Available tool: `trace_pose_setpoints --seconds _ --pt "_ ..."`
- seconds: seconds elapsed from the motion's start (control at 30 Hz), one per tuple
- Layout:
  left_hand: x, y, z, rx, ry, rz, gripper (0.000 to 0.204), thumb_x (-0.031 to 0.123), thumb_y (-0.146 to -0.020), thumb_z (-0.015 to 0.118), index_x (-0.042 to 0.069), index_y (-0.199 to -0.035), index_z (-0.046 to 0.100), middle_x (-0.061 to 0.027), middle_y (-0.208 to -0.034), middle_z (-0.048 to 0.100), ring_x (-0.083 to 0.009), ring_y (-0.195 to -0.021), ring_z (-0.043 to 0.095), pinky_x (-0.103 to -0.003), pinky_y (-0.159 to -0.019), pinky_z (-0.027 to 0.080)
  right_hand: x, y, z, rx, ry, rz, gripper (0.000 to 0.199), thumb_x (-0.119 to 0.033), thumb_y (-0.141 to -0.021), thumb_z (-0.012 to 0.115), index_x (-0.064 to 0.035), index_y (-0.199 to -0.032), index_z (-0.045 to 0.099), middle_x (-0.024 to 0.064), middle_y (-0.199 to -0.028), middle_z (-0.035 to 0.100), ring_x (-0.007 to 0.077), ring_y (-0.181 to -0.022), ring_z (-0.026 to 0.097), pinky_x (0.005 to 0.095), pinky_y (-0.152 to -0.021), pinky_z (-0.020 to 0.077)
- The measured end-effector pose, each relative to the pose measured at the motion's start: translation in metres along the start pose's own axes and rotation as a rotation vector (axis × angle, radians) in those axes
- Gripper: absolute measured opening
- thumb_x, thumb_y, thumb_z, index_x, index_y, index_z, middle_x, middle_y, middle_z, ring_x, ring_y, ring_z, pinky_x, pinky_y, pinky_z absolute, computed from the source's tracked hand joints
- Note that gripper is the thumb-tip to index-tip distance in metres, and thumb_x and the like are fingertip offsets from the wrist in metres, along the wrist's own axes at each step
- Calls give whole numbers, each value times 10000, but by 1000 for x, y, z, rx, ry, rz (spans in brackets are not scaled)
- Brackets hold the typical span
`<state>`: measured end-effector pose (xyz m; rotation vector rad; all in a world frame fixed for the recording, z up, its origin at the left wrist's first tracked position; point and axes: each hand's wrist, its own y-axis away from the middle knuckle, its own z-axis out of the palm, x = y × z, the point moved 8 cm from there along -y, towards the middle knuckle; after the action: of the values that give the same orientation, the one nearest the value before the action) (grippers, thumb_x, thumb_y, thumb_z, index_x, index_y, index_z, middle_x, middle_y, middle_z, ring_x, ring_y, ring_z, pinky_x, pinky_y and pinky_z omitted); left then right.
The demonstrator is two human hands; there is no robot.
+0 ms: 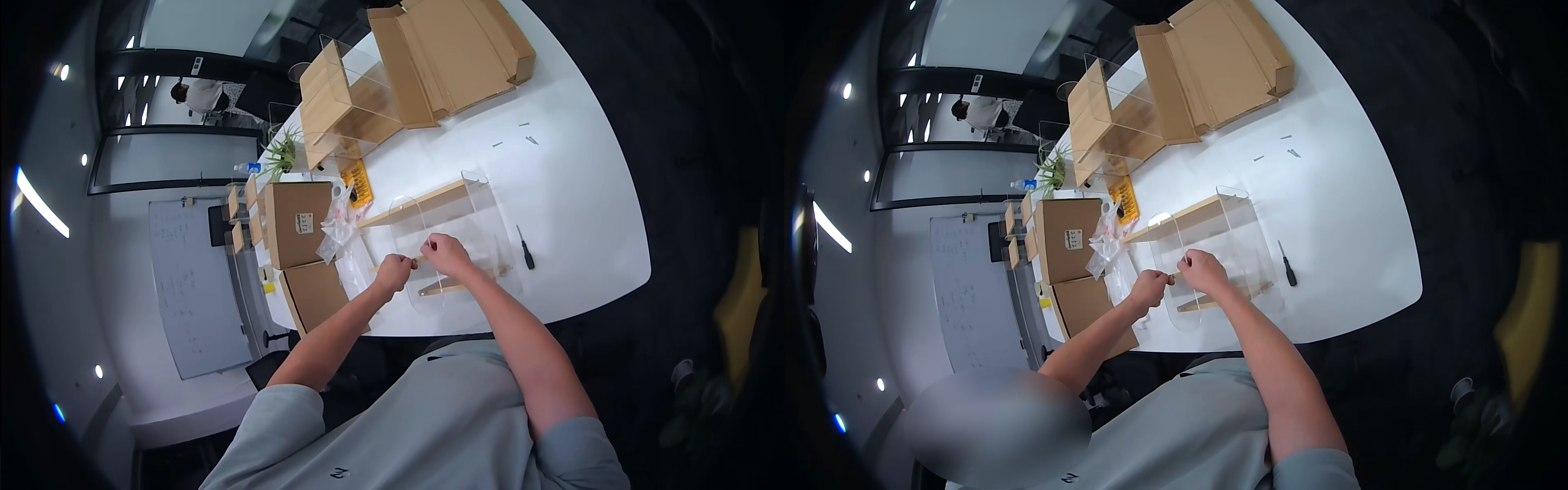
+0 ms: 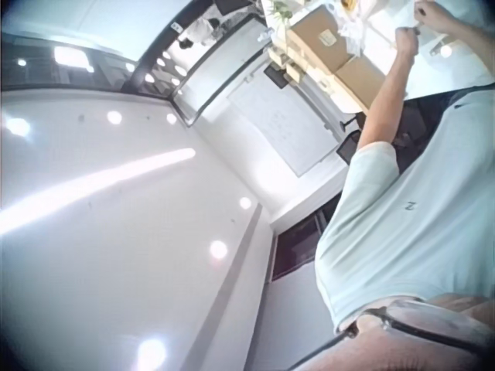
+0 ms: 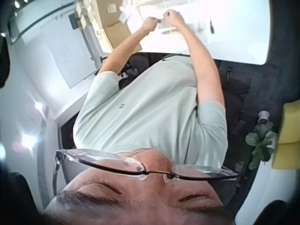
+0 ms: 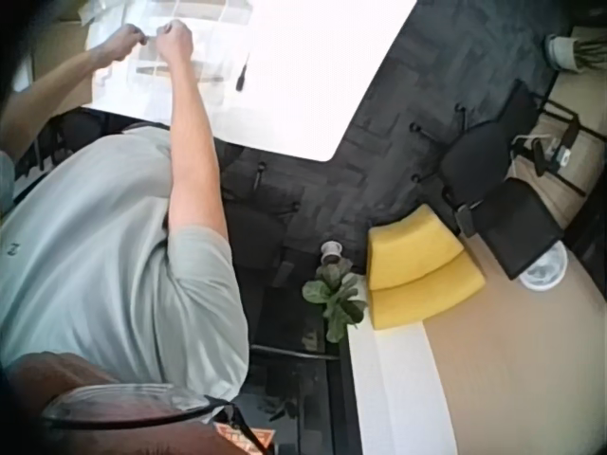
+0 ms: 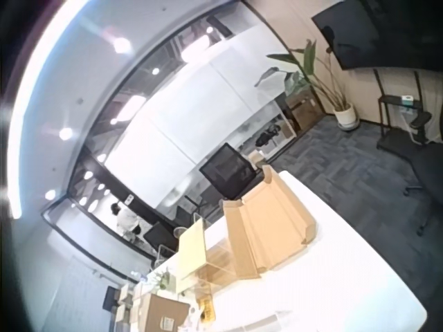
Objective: The person assembles a small wooden shelf by inserting dowels into pre-drilled holes and aligning the pieces. They handle wooden boards, dowels, and cardboard packaging on a white table.
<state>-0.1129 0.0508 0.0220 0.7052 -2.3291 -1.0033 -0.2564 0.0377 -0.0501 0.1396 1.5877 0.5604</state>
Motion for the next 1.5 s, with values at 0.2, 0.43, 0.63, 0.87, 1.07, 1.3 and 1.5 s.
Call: trace_pose_setpoints --seconds 0.2,0.43,0.63,0.87,1.07,1.3,1.5 --pt "-1 -2 -3 52 -177 72 307 177 -985 469 4 -932 717 0 -551 474 -110 -439 414 -322 -428 355 0 -1 -2 -8 24 7 264 -295 -885 651 -37 -921 699 146 -866 721 326 -822 692 414 -751 545" --pt "-9 -12 -4 75 -268 110 322 191 -989 473 8 -928 731 -18 -560 505 -126 -449 451 -333 -450 387 4 -3 3 -15 28 -11 252 -307 -887 625 -68 -924 697 138 -888 730 335 -853 701 438 -762 552" --pt "-11 -7 6 -34 79 -117 250 121 -983 437 -11 -964 649 50 -561 399 -92 -432 356 -287 -409 279 2 -1 0 -25 -10 18 243 -299 -888 624 -70 -920 698 129 -877 729 325 -837 701 430 -755 552" --pt "-20 -16 11 -123 392 -305 149 38 -941 462 -2 -949 606 40 -585 396 -101 -443 361 -295 -410 272 2 -1 1 -6 11 20 249 -299 -897 615 -66 -923 698 131 -885 728 328 -853 699 433 -762 551" --pt "-1 -21 13 204 -788 413 137 37 -884 544 -47 -852 647 -223 -729 667 -373 -666 688 -452 -622 548 12 -8 9 2 5 16 254 -300 -894 623 -57 -921 694 146 -908 727 347 -877 696 441 -778 549" --pt "32 25 11 106 -1255 935 78 90 -877 572 36 -932 556 -142 -721 668 -352 -602 684 -471 -523 551 14 -6 7 22 -9 3 259 -293 -887 637 -40 -891 692 155 -859 718 336 -817 690 418 -747 545" --pt "42 28 7 -3 -1460 1286 71 121 -905 559 62 -939 540 -60 -667 603 -263 -539 662 -397 -440 522 16 -9 11 28 -8 -5 257 -285 -882 642 -36 -902 699 155 -846 719 333 -806 691 409 -746 543"
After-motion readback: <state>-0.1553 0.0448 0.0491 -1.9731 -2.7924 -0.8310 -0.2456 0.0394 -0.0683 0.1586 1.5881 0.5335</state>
